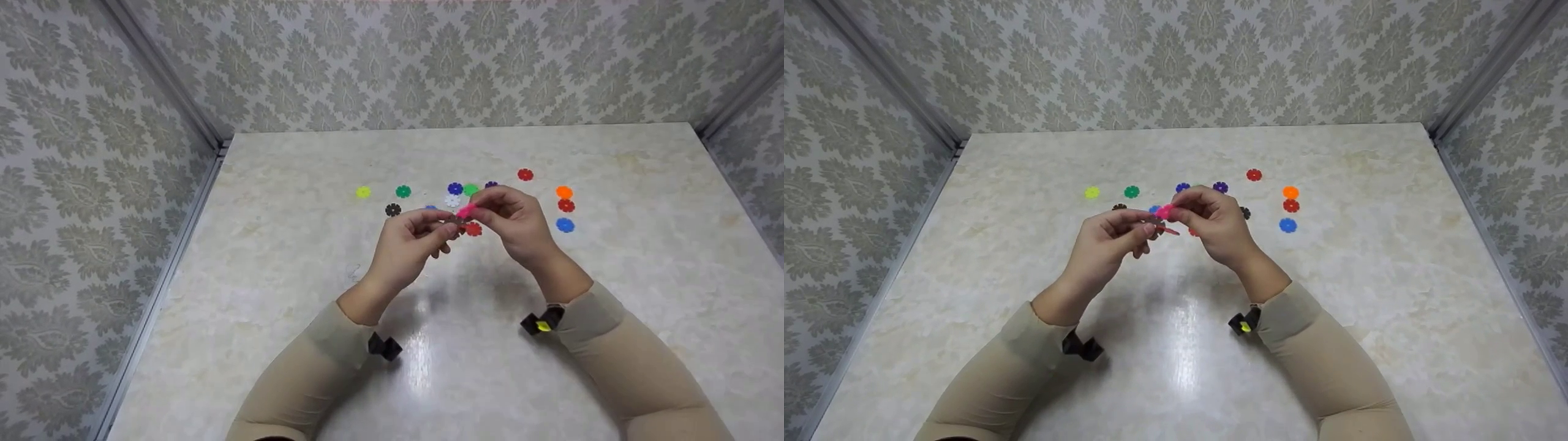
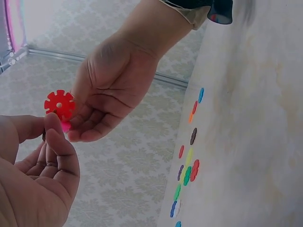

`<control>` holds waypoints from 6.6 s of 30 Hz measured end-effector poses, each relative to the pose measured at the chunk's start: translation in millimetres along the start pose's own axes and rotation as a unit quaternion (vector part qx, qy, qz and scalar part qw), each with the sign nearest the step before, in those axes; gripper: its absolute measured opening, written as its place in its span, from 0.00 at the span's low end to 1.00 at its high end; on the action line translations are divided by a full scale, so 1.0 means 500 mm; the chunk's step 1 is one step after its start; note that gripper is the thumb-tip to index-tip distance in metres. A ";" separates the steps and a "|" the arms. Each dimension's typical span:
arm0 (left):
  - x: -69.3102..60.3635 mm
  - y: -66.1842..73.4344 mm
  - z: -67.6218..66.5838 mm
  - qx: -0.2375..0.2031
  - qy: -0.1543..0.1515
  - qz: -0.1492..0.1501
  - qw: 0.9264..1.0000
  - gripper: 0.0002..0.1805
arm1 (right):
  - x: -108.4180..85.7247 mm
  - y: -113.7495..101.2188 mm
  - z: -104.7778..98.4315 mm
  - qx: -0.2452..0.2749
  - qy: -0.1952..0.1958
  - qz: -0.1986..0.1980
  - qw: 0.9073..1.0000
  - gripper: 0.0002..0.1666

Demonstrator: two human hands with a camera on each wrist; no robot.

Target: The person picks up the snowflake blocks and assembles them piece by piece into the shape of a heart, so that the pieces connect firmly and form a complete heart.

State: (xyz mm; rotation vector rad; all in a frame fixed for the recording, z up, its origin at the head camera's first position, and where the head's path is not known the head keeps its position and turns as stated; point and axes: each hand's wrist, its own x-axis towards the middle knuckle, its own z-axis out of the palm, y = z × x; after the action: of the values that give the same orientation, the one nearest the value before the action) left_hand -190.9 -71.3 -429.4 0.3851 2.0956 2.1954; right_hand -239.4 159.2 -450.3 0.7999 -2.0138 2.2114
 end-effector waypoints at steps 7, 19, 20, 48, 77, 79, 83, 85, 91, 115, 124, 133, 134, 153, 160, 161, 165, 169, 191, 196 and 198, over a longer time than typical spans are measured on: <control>-0.002 -0.002 0.004 -0.022 -0.009 -0.016 1.000 0.12 | -0.001 0.001 -0.002 0.009 -0.010 -0.003 1.000 0.15; -0.012 0.002 0.017 -0.113 -0.023 -0.071 0.991 0.12 | -0.003 0.018 0.004 0.118 -0.072 -0.040 0.990 0.10; -0.014 0.002 0.019 -0.122 -0.021 -0.071 0.990 0.11 | -0.003 0.019 0.005 0.123 -0.073 -0.043 0.989 0.11; -0.009 -0.022 0.032 -0.184 0.019 -0.072 0.980 0.08 | 0.017 0.072 -0.032 -0.154 0.044 0.109 0.981 0.13; 0.006 -0.023 0.022 -0.178 0.014 -0.111 0.978 0.27 | 0.019 0.083 -0.037 -0.491 -0.182 0.105 0.846 0.10; 0.010 -0.022 0.021 -0.184 0.016 -0.113 0.976 0.27 | 0.022 0.079 -0.035 -0.496 -0.167 0.103 0.846 0.12; 0.011 -0.024 0.019 -0.197 0.014 -0.116 0.973 0.27 | 0.024 0.077 -0.032 -0.461 -0.115 0.131 0.870 0.12; 0.010 -0.027 0.019 -0.202 0.015 -0.118 0.972 0.26 | 0.023 0.075 -0.030 -0.416 -0.078 0.142 0.895 0.10; 0.012 -0.034 0.020 -0.202 0.028 -0.128 0.970 0.18 | 0.014 0.051 -0.021 -0.221 0.034 0.104 0.969 0.10; 0.010 -0.037 0.017 -0.139 0.008 -0.103 0.985 0.18 | -0.001 -0.004 0.017 0.010 0.060 0.067 0.996 0.11; 0.012 -0.039 0.012 -0.123 0.004 -0.090 0.988 0.19 | -0.010 -0.001 0.013 -0.039 0.009 -0.015 0.999 0.10; 0.014 -0.045 0.010 -0.124 0.000 -0.092 0.988 0.18 | -0.019 0.007 0.024 -0.094 0.014 -0.033 0.995 0.12; 0.014 -0.045 0.011 -0.128 0.002 -0.092 0.987 0.19 | -0.019 0.008 0.025 -0.095 0.017 -0.032 0.995 0.11; 0.021 -0.069 -0.004 -0.054 0.035 -0.143 0.988 0.15 | -0.021 0.014 -0.109 -0.220 0.084 0.124 0.964 0.17; 0.033 -0.078 -0.007 -0.078 0.027 -0.167 0.982 0.14 | -0.049 0.029 -0.255 -0.399 0.097 0.240 0.880 0.22; 0.033 -0.080 -0.007 -0.082 0.023 -0.170 0.982 0.14 | -0.050 0.032 -0.267 -0.413 0.090 0.256 0.869 0.22; 0.031 -0.087 -0.003 -0.074 0.000 -0.184 0.980 0.19 | -0.055 0.043 -0.292 -0.441 0.059 0.309 0.840 0.28; 0.027 -0.091 -0.005 -0.032 -0.016 -0.195 0.980 0.19 | -0.054 0.049 -0.299 -0.453 0.032 0.345 0.822 0.35; 0.020 -0.097 0.010 0.014 0.013 -0.154 0.988 0.12 | -0.085 0.024 -0.064 -0.162 0.040 0.201 0.965 0.10; 0.008 -0.099 0.019 0.011 0.007 -0.148 0.989 0.12 | -0.108 0.029 -0.017 -0.132 0.029 0.148 0.980 0.05; 0.003 -0.101 0.024 0.006 0.002 -0.142 0.990 0.12 | -0.116 0.030 -0.007 -0.126 0.026 0.133 0.983 0.04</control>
State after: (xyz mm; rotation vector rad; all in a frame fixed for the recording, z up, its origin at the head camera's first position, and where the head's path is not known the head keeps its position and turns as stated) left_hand -195.4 -56.3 -478.8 0.0767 2.0216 2.0218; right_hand -195.9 177.7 -487.3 0.4642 -2.4322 2.0083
